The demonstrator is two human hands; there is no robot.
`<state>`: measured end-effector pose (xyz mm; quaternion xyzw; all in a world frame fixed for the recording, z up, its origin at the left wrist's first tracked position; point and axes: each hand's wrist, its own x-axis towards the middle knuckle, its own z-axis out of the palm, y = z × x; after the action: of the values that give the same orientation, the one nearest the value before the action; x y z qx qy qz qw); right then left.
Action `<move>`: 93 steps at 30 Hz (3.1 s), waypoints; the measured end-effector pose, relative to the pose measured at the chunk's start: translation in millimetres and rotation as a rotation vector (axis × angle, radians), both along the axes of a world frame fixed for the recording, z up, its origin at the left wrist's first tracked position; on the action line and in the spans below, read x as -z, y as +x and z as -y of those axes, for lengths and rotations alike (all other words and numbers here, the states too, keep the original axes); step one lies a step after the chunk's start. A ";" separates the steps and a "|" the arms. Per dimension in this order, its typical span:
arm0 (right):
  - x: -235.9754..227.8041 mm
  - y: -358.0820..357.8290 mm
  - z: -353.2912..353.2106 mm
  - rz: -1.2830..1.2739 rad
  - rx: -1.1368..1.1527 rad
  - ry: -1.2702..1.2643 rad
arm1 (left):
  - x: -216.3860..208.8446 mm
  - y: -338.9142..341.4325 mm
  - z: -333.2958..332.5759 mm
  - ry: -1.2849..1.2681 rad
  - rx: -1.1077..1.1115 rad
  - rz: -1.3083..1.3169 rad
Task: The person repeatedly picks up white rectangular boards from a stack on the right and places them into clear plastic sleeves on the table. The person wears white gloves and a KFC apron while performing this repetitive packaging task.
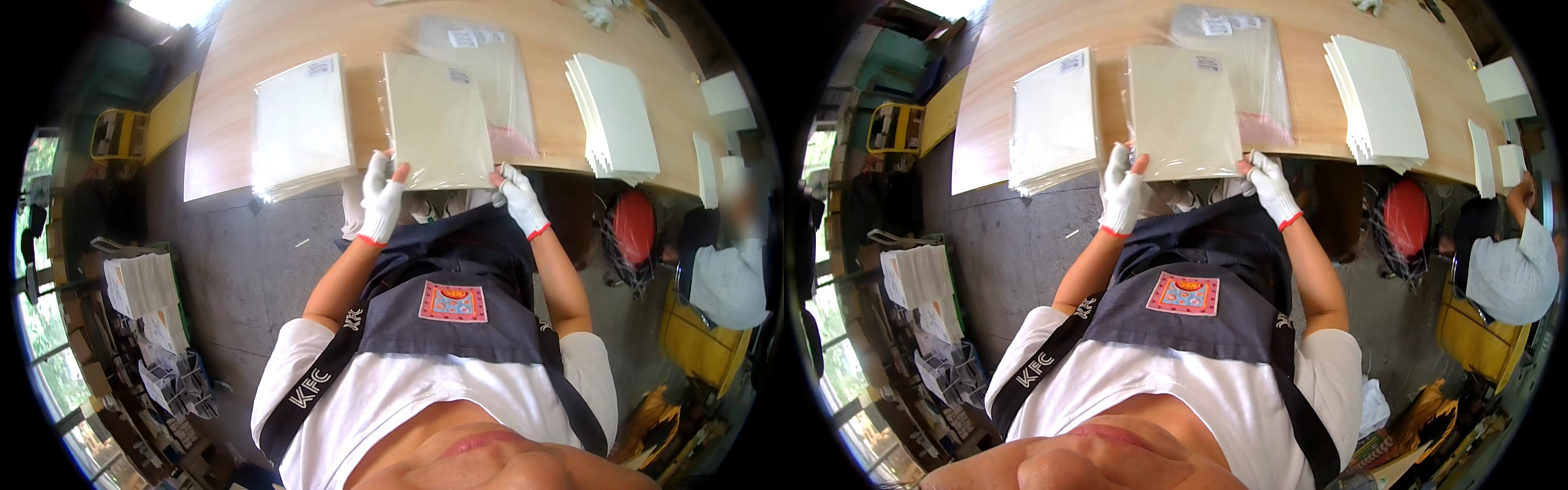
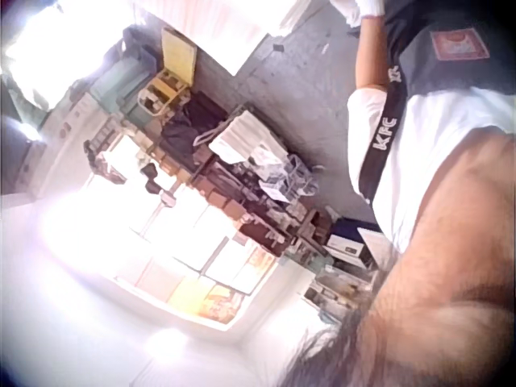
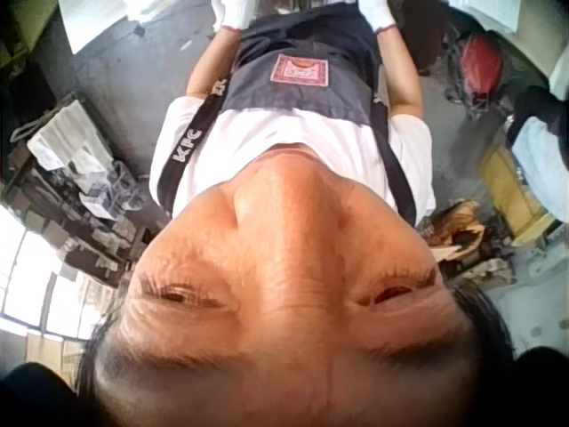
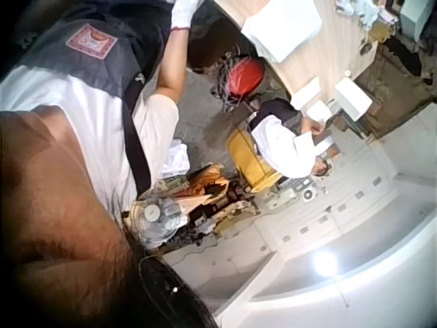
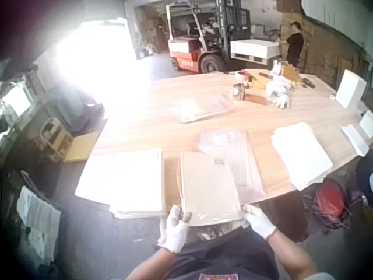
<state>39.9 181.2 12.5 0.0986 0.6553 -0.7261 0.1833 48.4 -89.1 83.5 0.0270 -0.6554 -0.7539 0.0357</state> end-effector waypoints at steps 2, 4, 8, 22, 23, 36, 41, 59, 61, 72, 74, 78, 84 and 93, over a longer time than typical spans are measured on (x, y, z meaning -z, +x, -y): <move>-4.1 -9.2 32.7 -0.057 0.061 -0.067 | 0.0 0.6 33.8 -0.079 -0.099 -0.064; -37.1 -26.8 77.7 -0.019 -0.055 -0.139 | -10.9 3.5 68.5 -0.032 -0.321 -0.099; -72.0 -60.1 174.3 -0.198 -0.293 -0.130 | -31.2 -14.7 158.8 -0.322 -0.555 -0.256; -81.3 -20.8 45.2 -0.231 0.162 -0.058 | 1.4 -11.9 207.0 -0.479 -0.741 -0.439; -82.0 -13.1 13.6 -0.270 0.316 0.093 | 1.3 -13.7 206.8 -0.693 -0.779 -0.561; -74.5 -4.9 -222.1 0.023 0.779 0.067 | 14.4 -98.1 -29.6 -1.398 0.274 -0.717; -71.5 -24.5 -260.4 -0.008 0.899 -0.208 | 20.8 -120.5 -59.0 -1.571 0.476 -0.580; -89.3 44.3 -117.0 -0.089 0.187 -0.445 | -5.0 -123.7 -50.2 -1.547 0.447 -0.214; -86.2 53.6 -96.5 -0.011 0.156 -0.439 | -3.5 -121.6 -52.8 -1.546 0.407 -0.249; -53.7 68.9 -93.7 0.039 0.178 -0.537 | -6.1 -122.0 -49.8 -1.631 0.469 -0.207; -55.0 68.2 -92.6 0.033 0.141 -0.542 | 3.8 -129.1 -45.4 -1.629 0.456 -0.199; -46.1 64.9 -92.0 0.052 0.166 -0.541 | 14.7 -134.4 -35.5 -1.472 0.407 -0.248; -24.8 57.2 -69.2 0.002 0.415 -0.659 | 13.3 -119.4 -23.3 -1.313 0.225 -0.444; -19.2 65.7 -17.8 -0.018 0.517 -0.731 | 6.8 -101.3 -35.7 -0.973 0.262 -0.499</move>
<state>105.7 199.0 31.8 0.1816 0.3109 -0.9328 0.0131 -52.9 -53.4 76.7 -0.2536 -0.8971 -0.3464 0.1041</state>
